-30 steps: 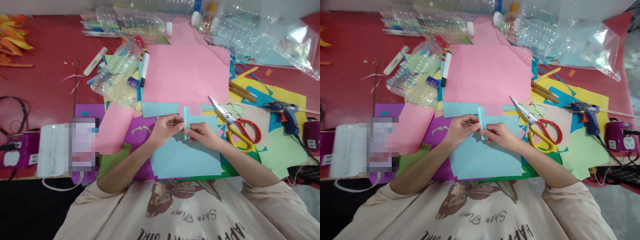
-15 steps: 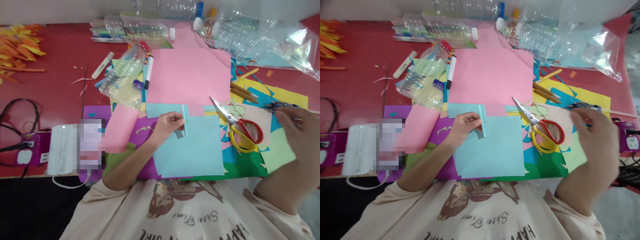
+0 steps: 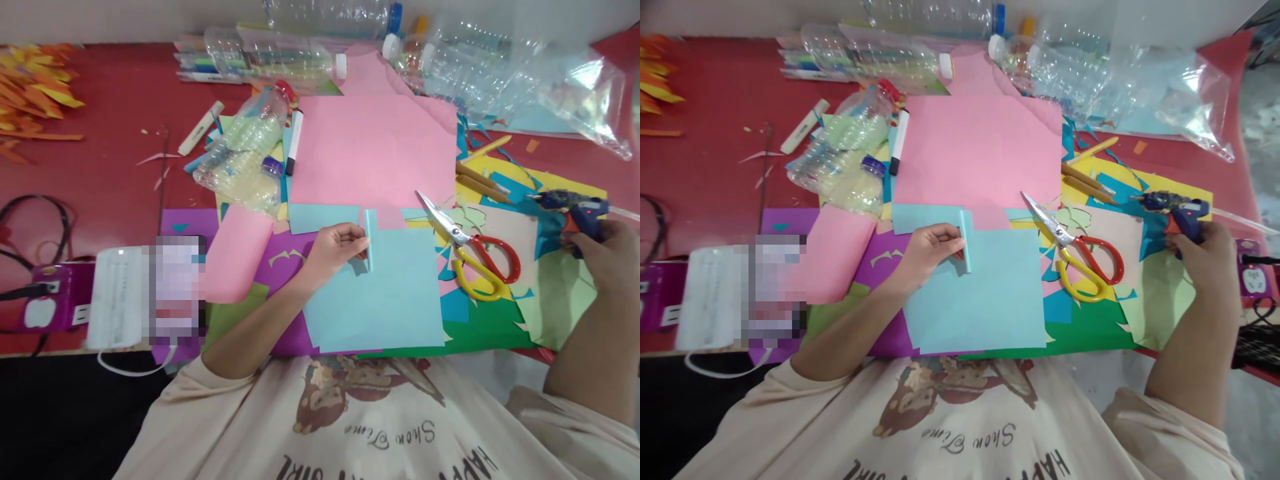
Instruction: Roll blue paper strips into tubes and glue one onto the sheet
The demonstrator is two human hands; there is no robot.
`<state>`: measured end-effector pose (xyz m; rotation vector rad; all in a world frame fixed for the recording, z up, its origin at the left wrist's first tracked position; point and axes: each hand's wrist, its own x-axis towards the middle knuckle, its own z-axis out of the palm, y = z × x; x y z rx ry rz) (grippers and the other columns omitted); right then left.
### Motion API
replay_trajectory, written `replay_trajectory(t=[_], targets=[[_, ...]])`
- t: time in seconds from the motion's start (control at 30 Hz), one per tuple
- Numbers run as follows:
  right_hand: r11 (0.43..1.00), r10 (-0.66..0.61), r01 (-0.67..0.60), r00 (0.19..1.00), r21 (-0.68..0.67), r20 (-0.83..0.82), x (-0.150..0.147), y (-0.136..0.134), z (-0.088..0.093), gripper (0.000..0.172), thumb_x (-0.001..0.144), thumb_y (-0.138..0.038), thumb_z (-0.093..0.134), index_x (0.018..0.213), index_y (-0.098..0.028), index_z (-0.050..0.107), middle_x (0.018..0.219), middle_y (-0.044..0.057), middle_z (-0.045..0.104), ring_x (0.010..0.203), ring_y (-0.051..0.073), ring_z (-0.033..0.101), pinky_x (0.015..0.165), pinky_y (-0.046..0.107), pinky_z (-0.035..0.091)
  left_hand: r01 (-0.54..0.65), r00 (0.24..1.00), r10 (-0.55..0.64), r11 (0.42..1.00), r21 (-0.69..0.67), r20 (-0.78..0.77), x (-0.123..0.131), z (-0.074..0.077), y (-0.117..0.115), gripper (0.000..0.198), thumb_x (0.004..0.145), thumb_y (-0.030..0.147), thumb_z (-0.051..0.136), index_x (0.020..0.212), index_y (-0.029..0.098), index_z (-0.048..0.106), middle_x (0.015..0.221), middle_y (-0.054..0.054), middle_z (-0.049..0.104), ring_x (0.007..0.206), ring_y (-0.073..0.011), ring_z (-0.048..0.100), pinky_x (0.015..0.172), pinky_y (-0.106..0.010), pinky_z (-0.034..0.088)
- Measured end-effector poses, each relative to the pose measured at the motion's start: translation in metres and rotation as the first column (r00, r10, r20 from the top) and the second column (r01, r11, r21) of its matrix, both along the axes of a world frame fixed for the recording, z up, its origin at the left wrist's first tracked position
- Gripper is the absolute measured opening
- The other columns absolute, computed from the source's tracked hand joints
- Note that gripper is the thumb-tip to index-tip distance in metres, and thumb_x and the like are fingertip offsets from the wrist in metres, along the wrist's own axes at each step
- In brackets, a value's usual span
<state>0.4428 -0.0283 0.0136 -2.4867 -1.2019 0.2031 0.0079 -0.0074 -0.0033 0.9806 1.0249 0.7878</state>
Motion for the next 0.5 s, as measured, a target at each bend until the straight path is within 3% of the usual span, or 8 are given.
replay_trajectory(t=[0.03, 0.07, 0.1, 0.2, 0.3, 0.4, 0.5], targets=[[0.979, -0.189, 0.199, 0.962, 0.032, -0.195, -0.007, 0.001, 0.007, 0.022, 0.06, -0.025, 0.079, 0.062, -0.016, 0.059, 0.056, 0.009, 0.061, 0.045, 0.014, 0.054, 0.049, 0.035, 0.041, 0.0, 1.0, 0.0, 1.0, 0.004, -0.001, 0.0, -0.001, 0.0, 0.028, 0.065, 0.037, 0.078, 0.071, 0.016, 0.062, 0.058, 0.003, 0.061, 0.054, -0.0087, 0.06, 0.057, -0.022, 0.053], [0.946, -0.248, 0.293, 0.93, 0.14, -0.271, -0.014, 0.0, 0.015, 0.024, 0.055, -0.023, 0.08, 0.066, -0.018, 0.059, 0.06, 0.007, 0.063, 0.045, 0.013, 0.053, 0.051, 0.036, 0.042, 0.001, 1.0, 0.0, 1.0, 0.007, -0.004, -0.001, -0.002, 0.001, 0.027, 0.065, 0.038, 0.077, 0.071, 0.016, 0.062, 0.058, 0.003, 0.061, 0.054, -0.0087, 0.06, 0.057, -0.022, 0.053], [0.925, -0.218, 0.298, 0.925, 0.236, -0.311, -0.021, -0.001, 0.023, 0.028, 0.05, -0.022, 0.081, 0.069, -0.019, 0.06, 0.064, 0.004, 0.063, 0.046, 0.013, 0.053, 0.053, 0.037, 0.043, 0.002, 1.0, -0.002, 1.0, 0.009, -0.009, -0.001, -0.002, 0.001, 0.028, 0.066, 0.039, 0.077, 0.071, 0.016, 0.062, 0.058, 0.003, 0.061, 0.054, -0.0088, 0.06, 0.057, -0.022, 0.053], [0.929, 0.019, 0.145, 0.9, 0.342, -0.435, -0.039, -0.009, 0.044, 0.028, 0.043, -0.016, 0.076, 0.068, -0.021, 0.065, 0.065, 0.002, 0.062, 0.052, 0.017, 0.056, 0.057, 0.038, 0.046, -0.007, 1.0, 0.007, 1.0, 0.004, -0.017, -0.001, -0.002, 0.002, 0.029, 0.065, 0.04, 0.076, 0.07, 0.016, 0.062, 0.058, 0.003, 0.061, 0.054, -0.0093, 0.06, 0.057, -0.022, 0.053], [0.963, 0.145, 0.038, 0.764, 0.268, -0.629, -0.06, -0.011, 0.058, 0.026, 0.043, -0.015, 0.071, 0.068, -0.02, 0.066, 0.065, 0.003, 0.063, 0.049, 0.016, 0.057, 0.052, 0.034, 0.045, -0.021, 1.0, 0.021, 1.0, -0.006, -0.013, 0.0, -0.001, 0.002, 0.029, 0.064, 0.039, 0.077, 0.069, 0.016, 0.061, 0.056, 0.003, 0.06, 0.052, -0.0092, 0.06, 0.055, -0.022, 0.053], [0.988, 0.155, -0.095, 0.597, 0.122, -0.787, -0.092, -0.007, 0.06, 0.029, 0.043, -0.017, 0.07, 0.072, -0.019, 0.068, 0.061, 0.001, 0.061, 0.045, 0.014, 0.053, 0.044, 0.029, 0.04, -0.018, 1.0, 0.018, 1.0, 0.003, -0.017, 0.0, 0.002, 0.002, 0.026, 0.065, 0.037, 0.076, 0.068, 0.015, 0.061, 0.055, 0.003, 0.06, 0.051, -0.0084, 0.059, 0.055, -0.021, 0.051], [0.987, 0.152, -0.131, 0.507, 0.098, -0.848, -0.125, -0.002, 0.054, 0.021, 0.047, -0.017, 0.07, 0.067, -0.019, 0.063, 0.058, -0.001, 0.057, 0.046, 0.01, 0.051, 0.043, 0.025, 0.038, -0.023, 0.999, 0.024, 1.0, 0.014, -0.036, -0.001, 0.004, 0.002, 0.026, 0.065, 0.037, 0.075, 0.068, 0.015, 0.061, 0.055, 0.003, 0.059, 0.051, -0.0087, 0.059, 0.055, -0.022, 0.051]])
